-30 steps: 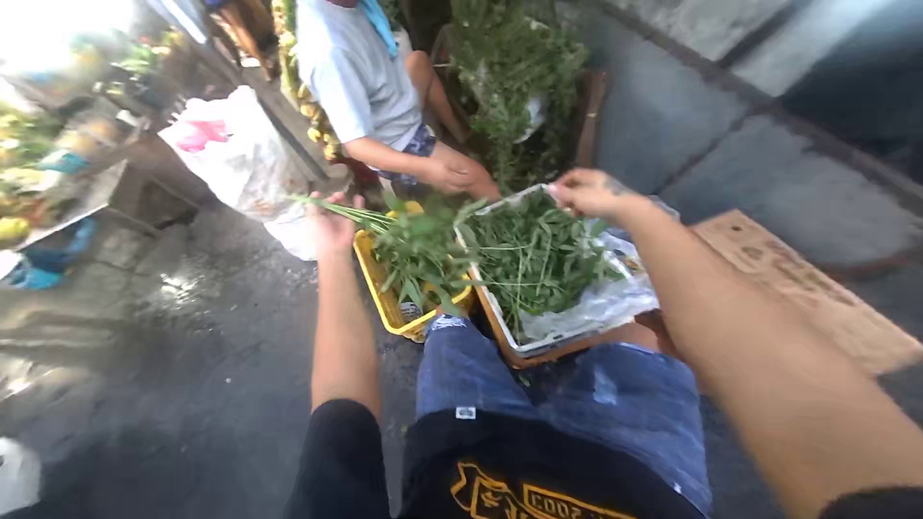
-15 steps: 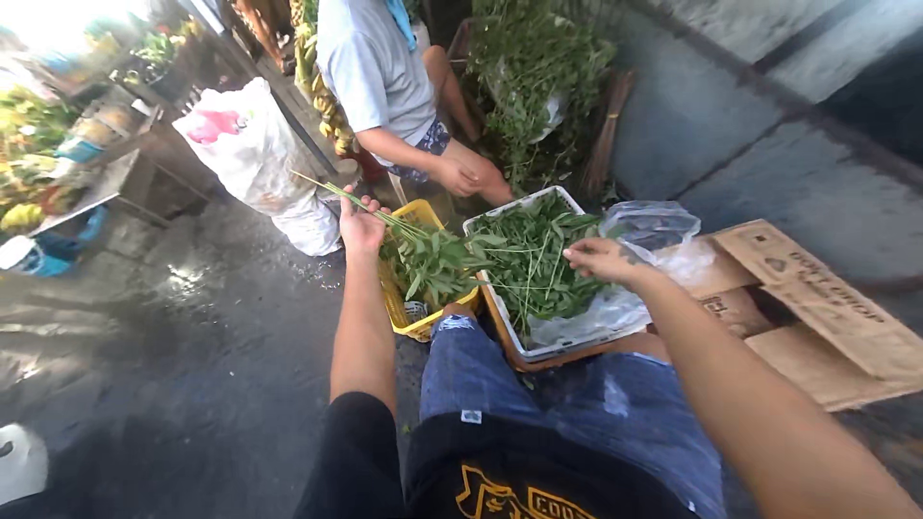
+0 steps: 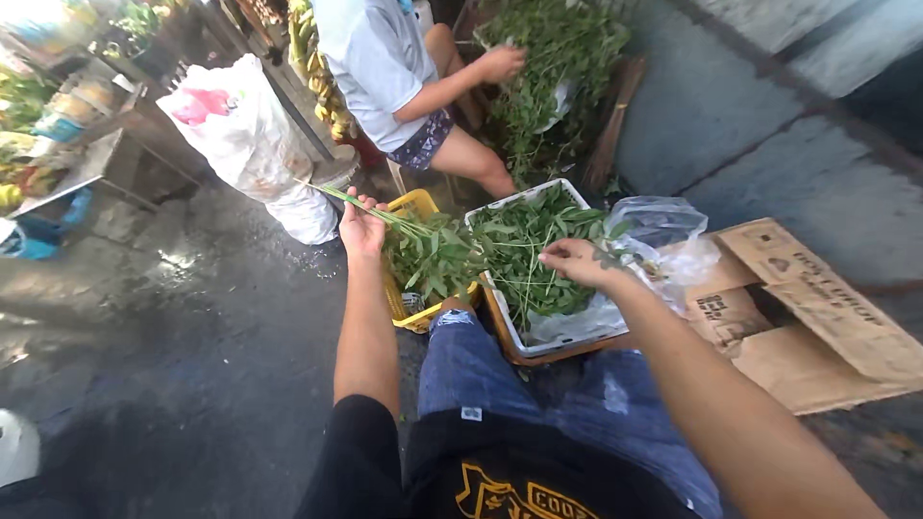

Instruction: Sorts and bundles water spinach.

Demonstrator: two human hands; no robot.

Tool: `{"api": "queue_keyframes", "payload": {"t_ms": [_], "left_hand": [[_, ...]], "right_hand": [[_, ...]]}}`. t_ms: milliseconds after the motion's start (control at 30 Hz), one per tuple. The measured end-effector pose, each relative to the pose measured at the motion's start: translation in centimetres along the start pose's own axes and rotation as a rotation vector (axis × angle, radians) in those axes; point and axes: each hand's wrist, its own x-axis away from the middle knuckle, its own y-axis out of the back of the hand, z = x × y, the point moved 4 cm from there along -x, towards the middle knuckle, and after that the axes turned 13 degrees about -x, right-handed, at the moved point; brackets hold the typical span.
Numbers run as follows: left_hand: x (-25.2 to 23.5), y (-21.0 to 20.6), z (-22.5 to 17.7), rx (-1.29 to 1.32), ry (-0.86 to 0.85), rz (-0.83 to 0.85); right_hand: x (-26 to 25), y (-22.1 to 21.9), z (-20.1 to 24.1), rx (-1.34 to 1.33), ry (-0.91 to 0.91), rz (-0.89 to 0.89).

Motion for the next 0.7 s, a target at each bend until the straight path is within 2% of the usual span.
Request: {"api": "queue_keyframes", "payload": {"t_ms": [167,267,333,433,600,700], "left_hand": [[3.5,-3.2,3.4,-0.052,0.118,0.064],[5.7,-6.4,6.3,-0.049,0.158,0.18],[7.0,-8.9,7.3,-0.048,0.168,0.246],[8.7,-11.7,7.9,-0.15,0.159,0.279],[9.9,-11.9,9.8,-0.496,0.221,0.3],[9.2,-11.8,9.9,-0.457,0.242,0.278]], "right_hand": [[2.5,-4.0,9.4,0.01,0.462,-0.23],[3.1,-7.1,14.5,0.098,0.622,-0.236],[2.4,-8.8,15.4,0.165,0.538,-0.162],[1.8,-10.0,14.7,0.108,0.429,-0.075],[2.5,-9.3,12.4,0.075,0.322,-0.17],[2.8,-9.1,11.9,0.039,0.317,-0.159]]}}
